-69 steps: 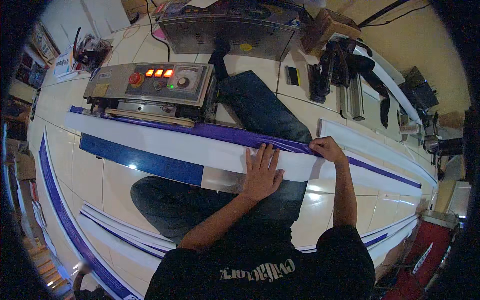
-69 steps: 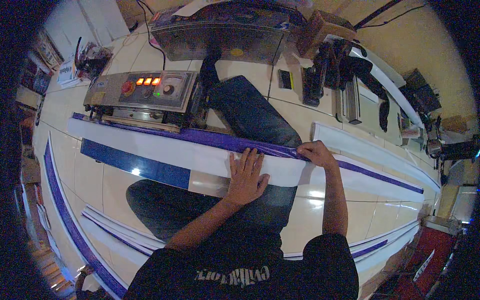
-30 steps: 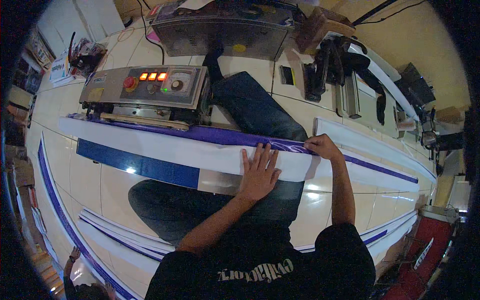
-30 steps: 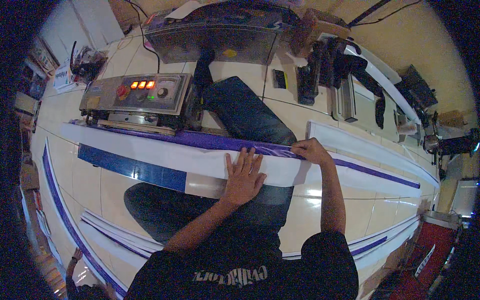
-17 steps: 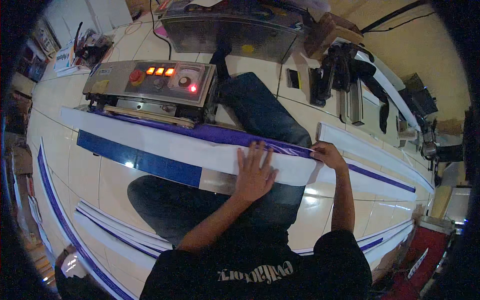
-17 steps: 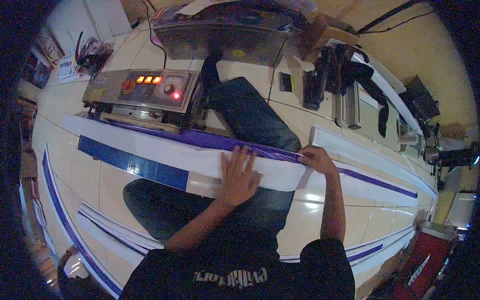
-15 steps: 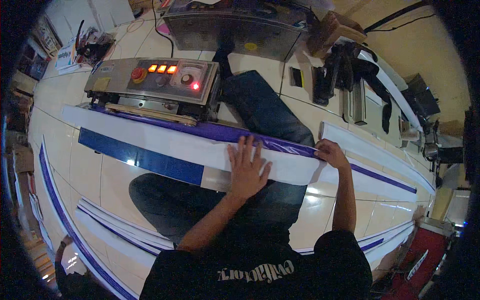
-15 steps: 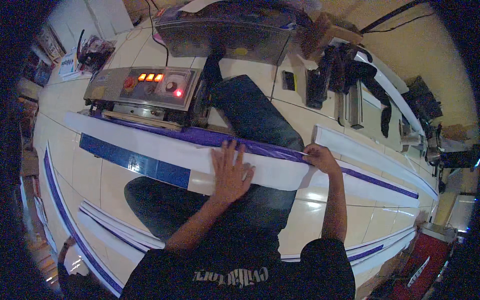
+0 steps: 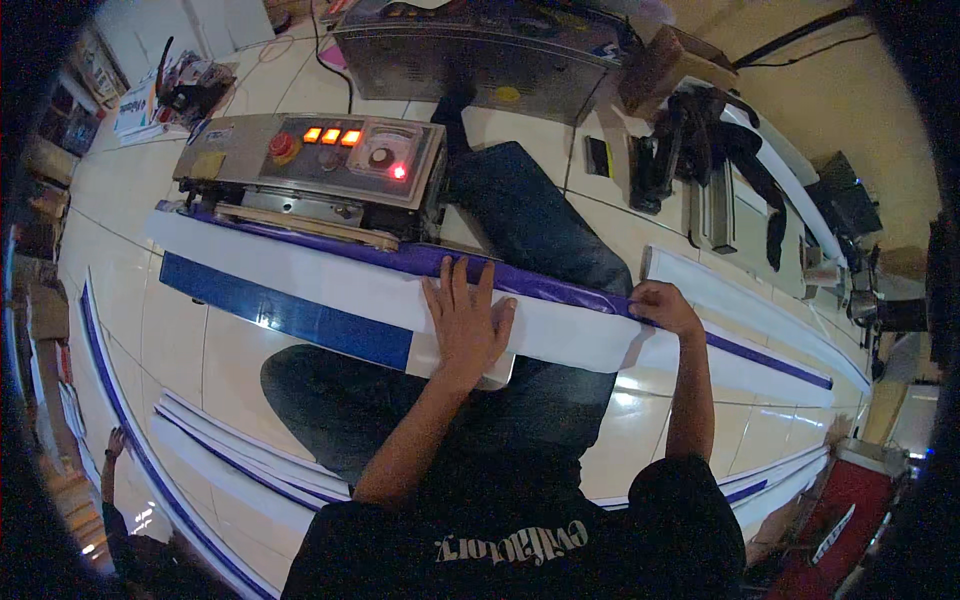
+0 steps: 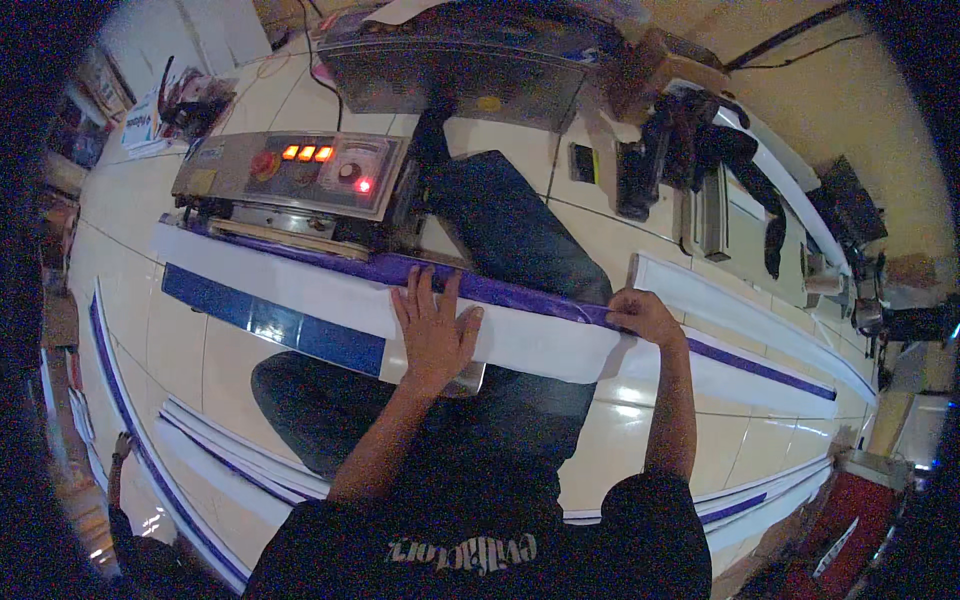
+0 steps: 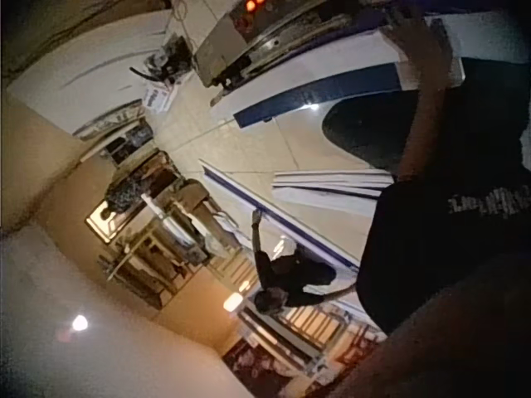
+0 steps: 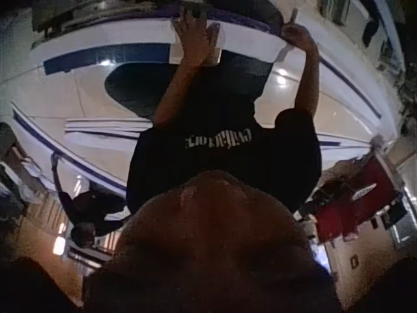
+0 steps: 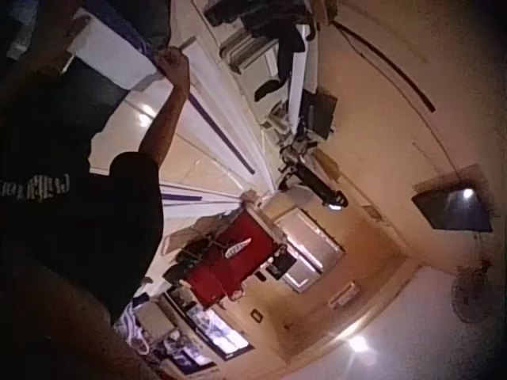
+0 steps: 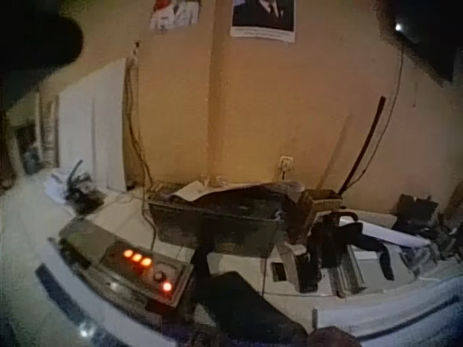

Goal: Using a continuous band sealer to seal the edges of long printed vinyl banners on the floor of a print shop.

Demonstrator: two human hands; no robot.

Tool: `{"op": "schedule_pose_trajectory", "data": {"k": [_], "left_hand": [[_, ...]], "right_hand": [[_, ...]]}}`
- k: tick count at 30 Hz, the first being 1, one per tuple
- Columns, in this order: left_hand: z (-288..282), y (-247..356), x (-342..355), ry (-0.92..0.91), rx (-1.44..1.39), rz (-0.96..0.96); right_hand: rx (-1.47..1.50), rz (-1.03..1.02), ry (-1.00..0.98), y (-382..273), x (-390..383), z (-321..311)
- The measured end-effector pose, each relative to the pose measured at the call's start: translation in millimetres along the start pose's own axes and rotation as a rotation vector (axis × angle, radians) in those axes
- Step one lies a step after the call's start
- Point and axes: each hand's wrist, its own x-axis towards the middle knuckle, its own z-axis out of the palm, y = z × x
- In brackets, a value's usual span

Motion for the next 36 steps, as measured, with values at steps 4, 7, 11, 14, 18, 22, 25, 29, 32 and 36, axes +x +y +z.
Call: {"op": "schedule_pose_trajectory", "data": {"k": [4, 7, 11, 14, 18, 22, 25, 29, 32, 36], "left_hand": [[-1.9, -3.8, 4.0, 0.002, 0.015, -0.011], [-8.1, -3.3, 7.1, 0.01, 0.04, -0.008], [-7.1, -3.2, 9.8, 0.015, 0.019, -0.017], [-3.2, -0.9, 9.3, 0.005, 0.04, -0.021], [-6.3, 0.4, 10.3, 0.018, 0.033, -0.031], [-5.4, 1.8, 12.0, 0.001, 0.045, -0.029], [-6.1, 1.6, 12.9, 0.017, 0.029, -0.032], [-6.2, 1.7, 11.2, -0.008, 0.043, -0.031], [-3.8, 3.3, 7.0, -0.013, 0.029, -0.009], [2.1, 14.3, -1.5, -0.05, 0.013, 0.012]], "right_hand": [[0.135, 0.03, -0.023, 1.3, -5.2, -2.5], [0.11, 0.005, -0.018, 6.9, -0.6, -1.1], [0.064, -0.002, -0.017, 2.4, 3.1, 1.7], [0.029, -0.002, -0.021, 16.2, 5.7, -1.8], [0.092, 0.037, -0.05, 6.9, 4.6, 2.6], [0.147, -0.007, -0.043, 20.3, 7.3, 5.3], [0.124, 0.002, -0.086, 9.8, 7.6, 2.8], [0.041, -0.036, -0.061, 11.7, 7.0, -1.0], [0.005, -0.046, -0.029, 10.3, 7.8, -1.2], [-0.04, 0.029, -0.058, 9.1, 12.9, -1.9]]}}
